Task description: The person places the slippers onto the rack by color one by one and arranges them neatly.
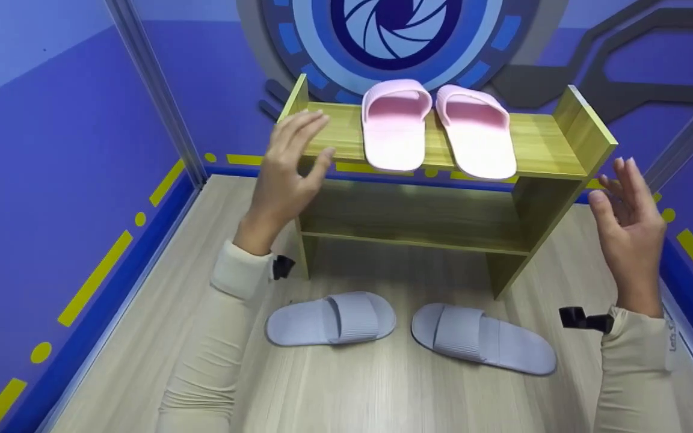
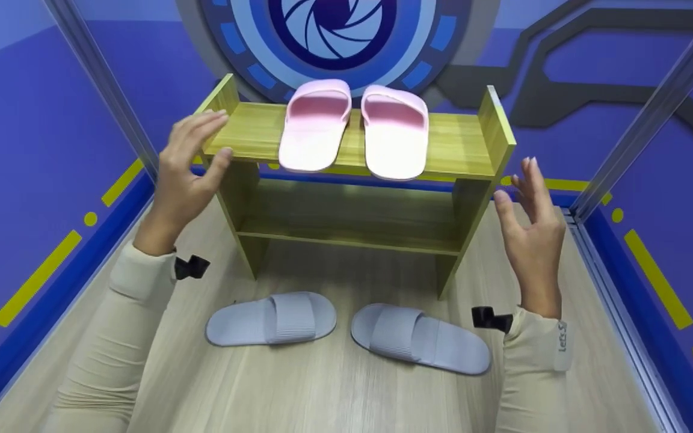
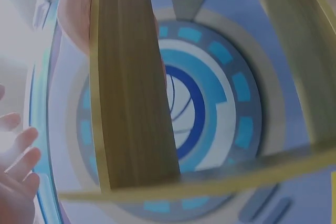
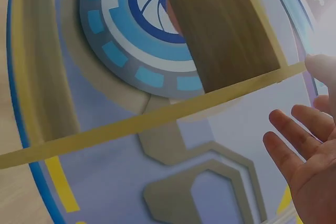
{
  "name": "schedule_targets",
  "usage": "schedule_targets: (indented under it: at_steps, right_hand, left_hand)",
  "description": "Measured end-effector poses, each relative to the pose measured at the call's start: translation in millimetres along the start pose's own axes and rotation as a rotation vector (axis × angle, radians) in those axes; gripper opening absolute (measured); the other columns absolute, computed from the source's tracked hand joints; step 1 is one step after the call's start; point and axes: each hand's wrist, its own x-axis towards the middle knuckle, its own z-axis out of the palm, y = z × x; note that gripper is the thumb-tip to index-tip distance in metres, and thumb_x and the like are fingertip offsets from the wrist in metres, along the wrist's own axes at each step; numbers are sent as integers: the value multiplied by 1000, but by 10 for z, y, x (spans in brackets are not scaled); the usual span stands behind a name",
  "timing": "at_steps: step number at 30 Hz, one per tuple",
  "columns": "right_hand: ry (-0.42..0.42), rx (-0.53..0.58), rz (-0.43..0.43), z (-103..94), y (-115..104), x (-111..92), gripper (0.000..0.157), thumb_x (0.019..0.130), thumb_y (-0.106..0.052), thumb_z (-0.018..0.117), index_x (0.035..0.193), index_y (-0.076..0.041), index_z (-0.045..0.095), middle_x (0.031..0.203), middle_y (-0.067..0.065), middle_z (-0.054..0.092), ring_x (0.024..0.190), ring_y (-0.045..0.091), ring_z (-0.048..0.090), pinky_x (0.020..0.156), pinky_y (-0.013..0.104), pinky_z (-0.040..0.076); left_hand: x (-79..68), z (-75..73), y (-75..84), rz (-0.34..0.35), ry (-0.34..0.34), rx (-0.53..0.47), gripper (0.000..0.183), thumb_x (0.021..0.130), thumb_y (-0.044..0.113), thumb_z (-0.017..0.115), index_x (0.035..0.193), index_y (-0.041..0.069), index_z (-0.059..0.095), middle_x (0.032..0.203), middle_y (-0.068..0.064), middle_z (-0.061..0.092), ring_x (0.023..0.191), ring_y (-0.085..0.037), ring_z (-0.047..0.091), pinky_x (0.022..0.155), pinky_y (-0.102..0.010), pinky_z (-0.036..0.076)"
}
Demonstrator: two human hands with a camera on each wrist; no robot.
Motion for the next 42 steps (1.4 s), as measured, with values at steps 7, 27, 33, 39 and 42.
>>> schedule_targets:
  at_steps: [7,27,33,39,42]
  right_hand:
    - [-20,-60,45,-11,199,-251,60,91,-10,65,145,-24,42,145,3,50,126,9,53,101,11,40]
    - [-521,-283,209,-137,1026,-1034,67,87,-32,71,147,-27,41,147,15,45,128,-15,33,113,34,34]
    - [-749,-279,321,-144,1144,-1091,79,84,-36,74,150,-22,34,153,22,32,139,50,26,101,72,25]
    - [-863,-266,288,-111,1243,-1217,83,80,-31,78,150,-15,35,153,20,33,137,50,26,101,70,27]
    - [-897,-284,242,-104,1276,-1281,85,78,-31,79,149,-13,37,153,20,34,141,26,30,105,54,34]
  left_hand:
    - [-43,-128,-248,-10,104,-105,35,92,11,61,126,3,61,130,-13,60,127,-31,48,113,-36,33]
    - [-47,-223,-478,-332,-9,-288,41,96,6,55,137,1,51,144,-11,50,139,-19,40,116,-29,30]
    - [-75,-174,-638,-283,-6,-369,40,98,14,55,137,8,54,145,-3,50,138,-11,42,114,-28,33]
    - [-79,-146,-680,-287,4,-400,35,98,13,53,132,7,57,143,-4,52,134,-12,47,111,-33,37]
    - [-84,-143,-695,-290,9,-421,34,98,11,54,131,5,57,142,-6,53,133,-14,48,110,-31,39]
